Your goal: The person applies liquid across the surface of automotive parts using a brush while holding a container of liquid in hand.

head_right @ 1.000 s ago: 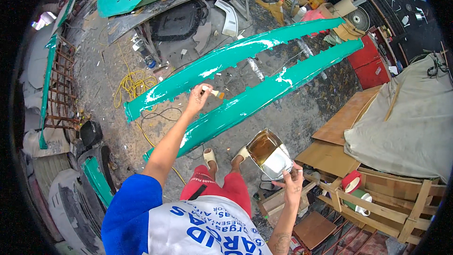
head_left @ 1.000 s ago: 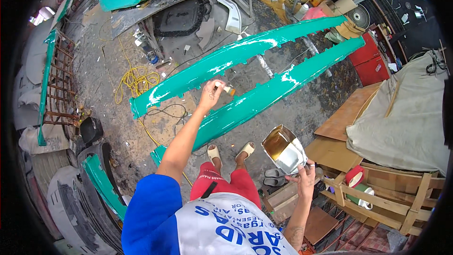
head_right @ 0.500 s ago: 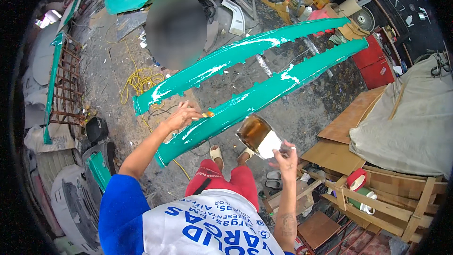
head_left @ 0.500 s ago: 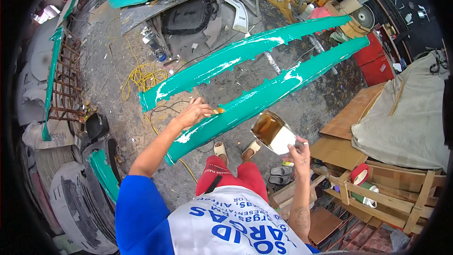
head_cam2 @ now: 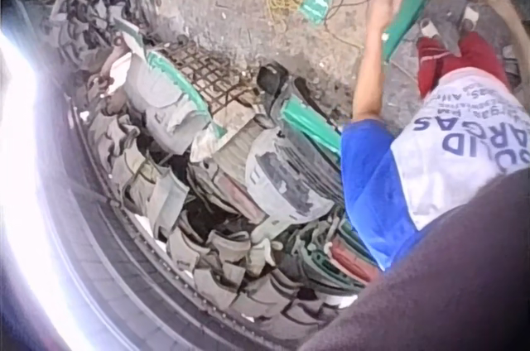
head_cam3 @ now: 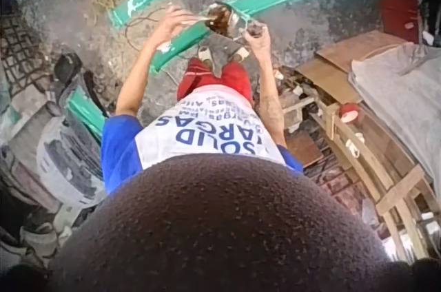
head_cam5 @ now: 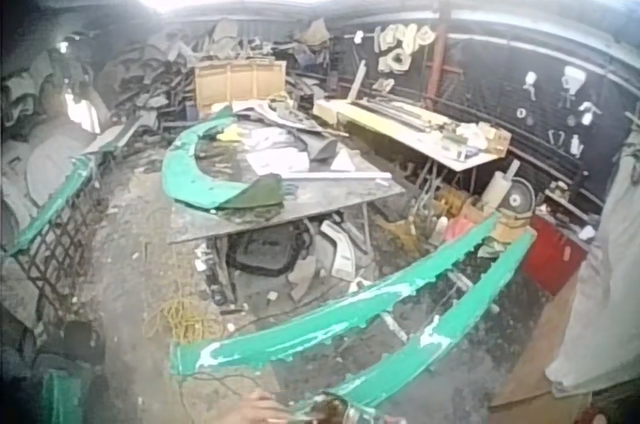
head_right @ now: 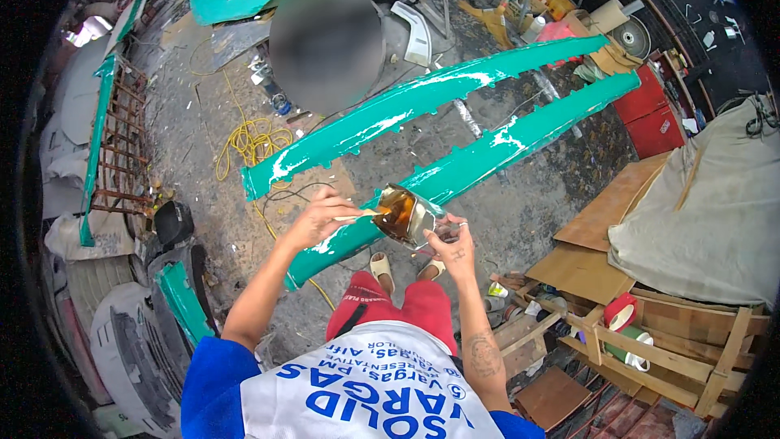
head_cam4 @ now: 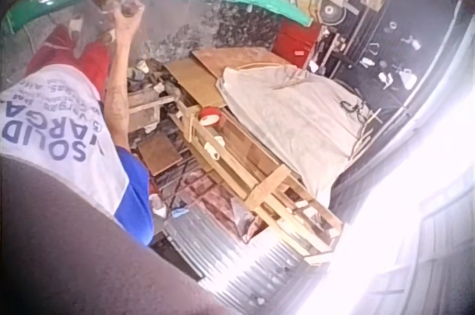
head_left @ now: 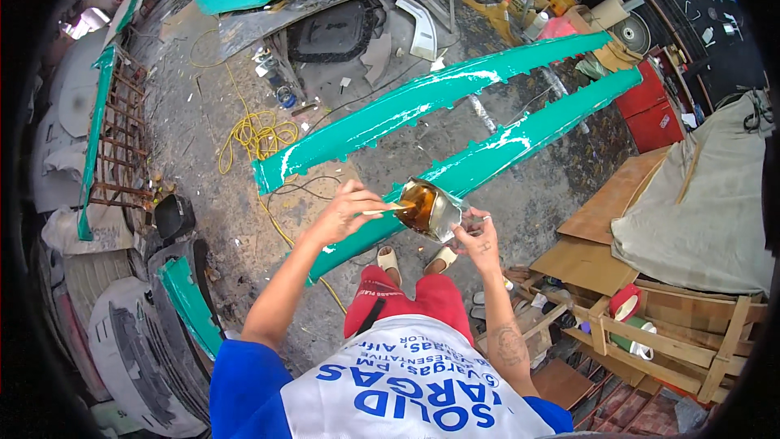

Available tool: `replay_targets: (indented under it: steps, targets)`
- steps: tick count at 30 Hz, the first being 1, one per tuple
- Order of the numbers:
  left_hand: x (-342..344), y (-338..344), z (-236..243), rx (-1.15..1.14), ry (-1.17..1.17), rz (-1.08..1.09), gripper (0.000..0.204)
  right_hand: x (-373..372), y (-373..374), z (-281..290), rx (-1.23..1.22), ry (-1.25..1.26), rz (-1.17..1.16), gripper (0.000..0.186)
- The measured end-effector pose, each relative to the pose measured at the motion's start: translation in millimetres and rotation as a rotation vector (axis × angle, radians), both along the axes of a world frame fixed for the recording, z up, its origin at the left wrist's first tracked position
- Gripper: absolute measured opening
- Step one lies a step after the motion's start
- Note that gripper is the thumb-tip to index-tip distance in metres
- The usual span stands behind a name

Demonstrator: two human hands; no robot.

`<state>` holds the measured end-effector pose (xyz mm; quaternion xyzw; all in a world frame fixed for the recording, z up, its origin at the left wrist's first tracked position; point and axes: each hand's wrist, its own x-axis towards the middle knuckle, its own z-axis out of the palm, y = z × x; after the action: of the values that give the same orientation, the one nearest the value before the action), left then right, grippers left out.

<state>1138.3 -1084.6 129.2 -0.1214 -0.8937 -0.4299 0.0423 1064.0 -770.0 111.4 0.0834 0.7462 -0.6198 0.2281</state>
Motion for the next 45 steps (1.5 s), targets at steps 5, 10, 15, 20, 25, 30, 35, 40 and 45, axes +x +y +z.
replay_targets:
  steps: [5, 10, 15, 20, 25, 30, 35, 40, 45]
  targets:
    - [66.9, -30.6, -46.1, -0.171, -0.071, 0.135, 0.033, 4.1, 5.1, 0.6, 0.076, 0.028, -0.006, 0.057]
    - [108.2, -72.6, -49.7, -0.300, -0.201, 0.049, 0.030, 12.5, 36.5, 5.0, 0.010, -0.052, -0.071, 0.055]
    - [11.0, -83.5, -58.2, -0.352, -0.497, -0.336, 0.016, 28.4, 59.9, 16.4, 0.005, -0.075, -0.151, 0.056]
    - [-128.6, -37.8, -91.7, -0.250, -0.309, -0.575, 0.011, 49.7, 81.6, 26.3, 0.017, -0.049, -0.253, 0.056]
    - [-212.1, -5.7, -93.7, -0.056, -0.445, -0.709, 0.015, 67.5, 85.9, 42.1, -0.007, -0.030, -0.351, 0.050]
    - [-219.1, -4.3, -92.4, -0.135, -0.221, -0.655, 0.018, 71.7, 91.4, 50.6, -0.022, -0.035, -0.399, 0.052]
    - [-137.3, -10.2, -86.1, -0.215, -0.019, -0.380, 0.028, 69.2, 100.6, 53.8, 0.004, -0.039, -0.401, 0.052]
    - [-49.8, -32.8, -91.5, -0.405, -0.017, -0.269, 0.039, 62.1, 102.1, 54.8, -0.014, -0.028, -0.369, 0.050]
    - [-38.7, -29.4, -86.2, -0.363, 0.039, -0.182, 0.049, 54.8, 103.4, 53.8, -0.017, 0.006, -0.310, 0.047]
